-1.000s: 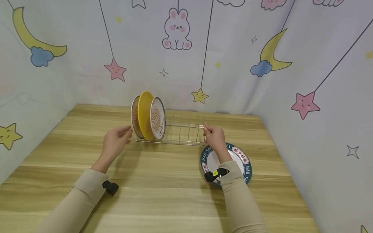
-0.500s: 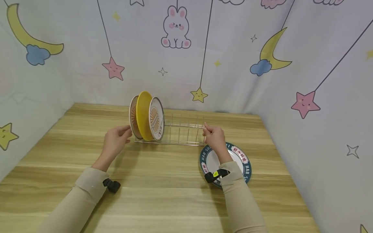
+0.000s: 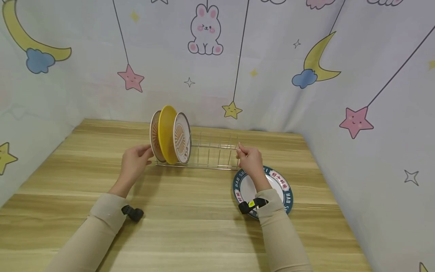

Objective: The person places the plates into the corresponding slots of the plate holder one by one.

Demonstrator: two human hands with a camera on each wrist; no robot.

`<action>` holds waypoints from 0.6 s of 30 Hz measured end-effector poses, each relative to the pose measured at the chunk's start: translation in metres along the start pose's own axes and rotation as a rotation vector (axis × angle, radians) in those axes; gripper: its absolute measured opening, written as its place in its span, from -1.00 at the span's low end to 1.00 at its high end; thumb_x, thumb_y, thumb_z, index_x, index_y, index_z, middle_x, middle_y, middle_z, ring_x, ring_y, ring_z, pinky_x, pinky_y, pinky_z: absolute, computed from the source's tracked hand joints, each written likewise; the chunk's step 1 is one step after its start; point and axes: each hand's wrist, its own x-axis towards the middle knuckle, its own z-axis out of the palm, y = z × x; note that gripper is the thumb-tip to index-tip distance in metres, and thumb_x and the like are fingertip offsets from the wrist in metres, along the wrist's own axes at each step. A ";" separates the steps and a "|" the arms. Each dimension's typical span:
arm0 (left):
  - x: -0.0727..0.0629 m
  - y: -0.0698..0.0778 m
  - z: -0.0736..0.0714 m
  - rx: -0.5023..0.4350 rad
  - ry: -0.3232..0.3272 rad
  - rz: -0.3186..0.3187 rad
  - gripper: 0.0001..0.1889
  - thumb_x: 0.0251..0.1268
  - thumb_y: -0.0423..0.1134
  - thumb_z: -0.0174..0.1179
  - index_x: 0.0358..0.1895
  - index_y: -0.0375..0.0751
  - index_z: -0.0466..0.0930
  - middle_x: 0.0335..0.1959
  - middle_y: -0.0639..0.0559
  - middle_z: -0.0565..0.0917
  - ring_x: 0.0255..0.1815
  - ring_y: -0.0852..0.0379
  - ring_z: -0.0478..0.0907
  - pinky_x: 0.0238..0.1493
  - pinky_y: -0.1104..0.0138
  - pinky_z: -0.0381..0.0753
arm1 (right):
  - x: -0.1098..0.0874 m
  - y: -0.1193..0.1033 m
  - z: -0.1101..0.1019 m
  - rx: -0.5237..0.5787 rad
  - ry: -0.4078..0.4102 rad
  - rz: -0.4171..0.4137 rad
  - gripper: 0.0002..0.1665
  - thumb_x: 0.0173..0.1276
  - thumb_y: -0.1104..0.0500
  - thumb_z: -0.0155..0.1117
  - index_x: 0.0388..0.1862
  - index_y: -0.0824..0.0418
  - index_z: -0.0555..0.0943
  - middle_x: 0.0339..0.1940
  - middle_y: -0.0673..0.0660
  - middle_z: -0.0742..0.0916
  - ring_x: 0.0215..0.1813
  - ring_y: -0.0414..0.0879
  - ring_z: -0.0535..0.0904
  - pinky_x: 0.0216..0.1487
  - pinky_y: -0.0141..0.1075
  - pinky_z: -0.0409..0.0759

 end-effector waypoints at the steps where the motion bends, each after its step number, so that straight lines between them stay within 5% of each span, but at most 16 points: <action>1: 0.000 0.000 0.000 -0.001 0.006 0.000 -0.70 0.50 -0.24 0.12 0.08 -0.40 0.65 -0.10 -0.27 0.72 -0.17 -0.20 0.70 -0.32 0.26 0.74 | 0.000 0.000 0.000 -0.001 0.001 0.000 -0.53 0.56 0.15 0.09 0.40 0.18 0.44 -0.20 0.24 0.73 -0.41 0.27 0.63 -0.68 -0.40 0.38; 18: 0.005 0.000 -0.001 -0.073 0.019 -0.040 -0.71 0.49 -0.22 0.13 0.07 -0.36 0.66 -0.09 -0.25 0.72 -0.08 -0.10 0.69 -0.30 0.41 0.71 | -0.003 -0.003 0.002 0.002 0.021 0.018 -0.55 0.56 0.14 0.09 0.38 0.10 0.46 -0.18 0.25 0.74 -0.38 0.30 0.65 -0.69 -0.41 0.38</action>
